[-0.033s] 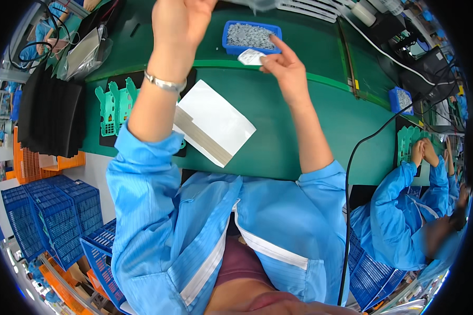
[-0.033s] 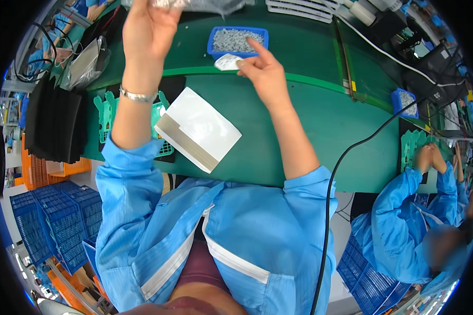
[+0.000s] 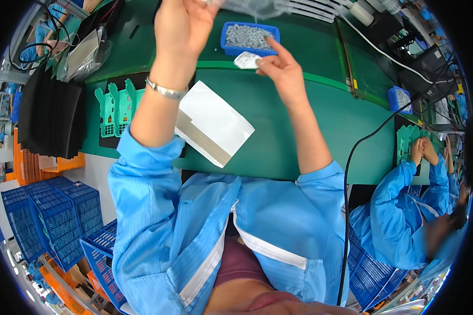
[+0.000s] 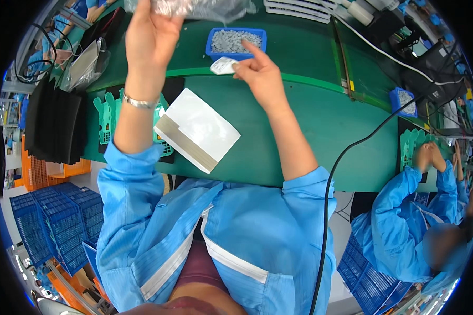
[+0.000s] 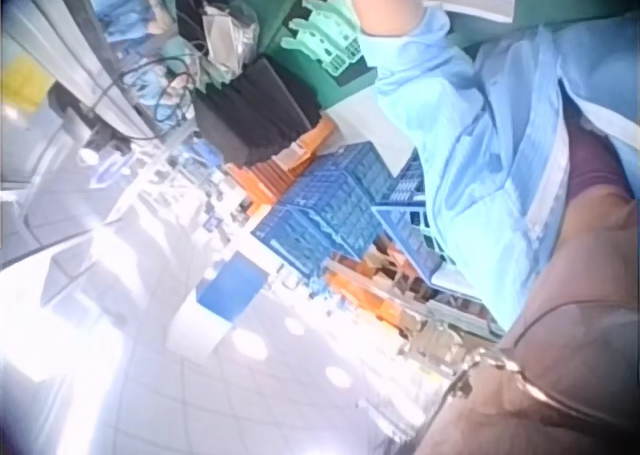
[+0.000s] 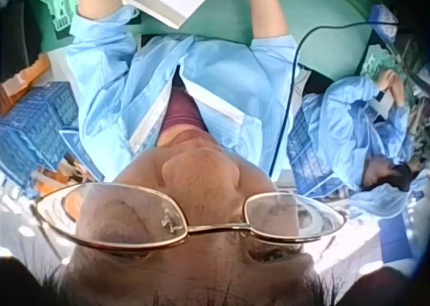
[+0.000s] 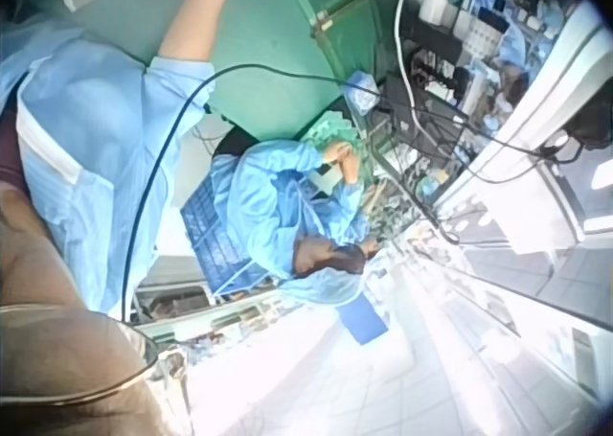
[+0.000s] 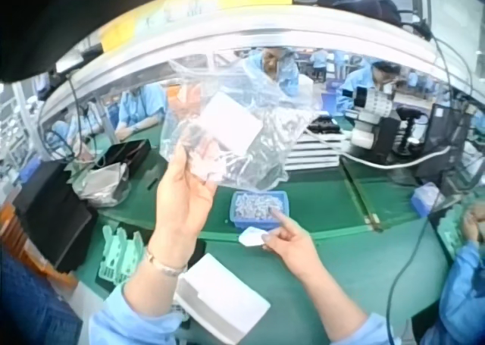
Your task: Assembling electronic components by placing labels and small parts onto green plastic housings on a factory line.
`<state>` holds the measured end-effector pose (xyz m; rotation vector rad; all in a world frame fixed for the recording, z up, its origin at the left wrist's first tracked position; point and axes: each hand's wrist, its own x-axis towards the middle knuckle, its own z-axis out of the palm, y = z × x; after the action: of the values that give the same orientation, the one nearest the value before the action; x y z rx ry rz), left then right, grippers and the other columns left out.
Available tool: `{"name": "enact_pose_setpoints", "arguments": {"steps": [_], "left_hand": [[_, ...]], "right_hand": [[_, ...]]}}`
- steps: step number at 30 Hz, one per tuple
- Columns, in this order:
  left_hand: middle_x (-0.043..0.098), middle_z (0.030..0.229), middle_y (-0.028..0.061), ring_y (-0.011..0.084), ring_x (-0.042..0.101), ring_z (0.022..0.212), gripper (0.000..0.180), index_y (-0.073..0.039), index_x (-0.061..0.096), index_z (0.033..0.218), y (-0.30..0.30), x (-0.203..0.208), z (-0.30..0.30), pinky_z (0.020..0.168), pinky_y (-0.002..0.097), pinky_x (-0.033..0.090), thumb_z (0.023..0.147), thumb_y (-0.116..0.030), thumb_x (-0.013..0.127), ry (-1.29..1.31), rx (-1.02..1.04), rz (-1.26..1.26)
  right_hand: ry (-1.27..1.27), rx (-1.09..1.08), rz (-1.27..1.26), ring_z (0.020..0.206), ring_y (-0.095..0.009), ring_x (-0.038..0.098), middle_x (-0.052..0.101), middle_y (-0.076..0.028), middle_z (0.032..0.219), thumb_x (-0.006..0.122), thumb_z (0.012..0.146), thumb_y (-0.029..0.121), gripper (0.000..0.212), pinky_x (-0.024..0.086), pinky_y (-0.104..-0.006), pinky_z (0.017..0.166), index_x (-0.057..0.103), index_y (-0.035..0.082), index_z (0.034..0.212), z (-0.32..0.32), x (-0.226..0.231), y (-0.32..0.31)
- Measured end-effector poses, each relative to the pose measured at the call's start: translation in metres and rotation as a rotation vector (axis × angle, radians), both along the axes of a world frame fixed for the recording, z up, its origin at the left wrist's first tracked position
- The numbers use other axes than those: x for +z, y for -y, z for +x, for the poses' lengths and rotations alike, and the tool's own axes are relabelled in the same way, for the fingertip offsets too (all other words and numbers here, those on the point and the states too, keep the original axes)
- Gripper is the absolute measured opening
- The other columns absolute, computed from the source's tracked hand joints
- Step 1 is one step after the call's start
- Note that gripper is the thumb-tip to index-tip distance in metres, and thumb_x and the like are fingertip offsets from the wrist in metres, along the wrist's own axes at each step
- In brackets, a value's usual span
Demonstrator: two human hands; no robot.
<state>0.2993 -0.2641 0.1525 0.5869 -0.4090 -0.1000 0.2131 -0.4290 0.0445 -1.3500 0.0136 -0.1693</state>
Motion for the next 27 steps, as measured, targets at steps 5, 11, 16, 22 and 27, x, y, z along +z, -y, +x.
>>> {"name": "enact_pose_setpoints", "arguments": {"steps": [5, 11, 16, 22, 27], "left_hand": [[0.052, 0.124, 0.0159, 0.0233, 0.053, 0.114, 0.037, -0.009, 0.04, 0.132, 0.01, -0.058, -0.05, 0.097, 0.0415, 0.044, 0.099, -0.024, 0.039, -0.268, -0.078, -0.015], [0.052, 0.12, 0.0163, 0.0259, 0.053, 0.111, 0.038, -0.005, 0.034, 0.133, 0.027, -0.15, -0.115, 0.096, 0.0439, 0.044, 0.099, -0.021, 0.038, -0.63, -0.123, 0.059], [0.048, 0.125, 0.021, 0.0303, 0.05, 0.117, 0.052, -0.003, 0.021, 0.14, 0.03, -0.183, -0.135, 0.099, 0.043, 0.04, 0.094, -0.01, 0.044, -0.723, -0.211, 0.276], [0.049, 0.124, 0.0204, 0.0304, 0.05, 0.116, 0.064, 0.0, 0.011, 0.142, 0.024, -0.177, -0.133, 0.098, 0.04, 0.041, 0.091, -0.007, 0.049, -0.632, -0.238, 0.525], [0.041, 0.135, 0.0151, 0.0262, 0.043, 0.124, 0.063, -0.006, 0.03, 0.139, 0.031, -0.177, -0.144, 0.094, 0.035, 0.043, 0.081, 0.0, 0.052, -0.016, -0.286, 0.863]], "right_hand": [[-0.076, -0.044, 0.01, 0.076, -0.011, 0.06, 0.064, -0.004, 0.085, 0.065, 0.081, 0.005, 0.042, 0.048, -0.0227, 0.071, 0.053, 0.001, 0.122, -0.046, -0.003, 0.012], [-0.279, -0.4, -0.103, 0.071, -0.009, 0.059, 0.064, -0.003, 0.081, 0.065, 0.081, 0.005, 0.03, 0.047, -0.0214, 0.068, 0.061, 0.0, 0.11, -0.126, -0.058, 0.066], [-0.2, -0.62, 0.041, 0.07, -0.009, 0.059, 0.064, -0.003, 0.081, 0.065, 0.082, 0.004, 0.029, 0.047, -0.0221, 0.066, 0.059, -0.004, 0.109, -0.159, -0.067, 0.089], [-0.039, -0.723, 0.091, 0.073, -0.009, 0.059, 0.064, -0.004, 0.084, 0.064, 0.083, 0.006, 0.026, 0.046, -0.0214, 0.07, 0.06, -0.003, 0.107, -0.14, -0.052, 0.066], [-0.125, -0.49, -0.719, 0.067, -0.021, 0.064, 0.067, -0.011, 0.078, 0.063, 0.078, 0.016, 0.019, 0.051, -0.0327, 0.062, 0.067, 0.007, 0.094, -0.101, -0.079, 0.039]]}}
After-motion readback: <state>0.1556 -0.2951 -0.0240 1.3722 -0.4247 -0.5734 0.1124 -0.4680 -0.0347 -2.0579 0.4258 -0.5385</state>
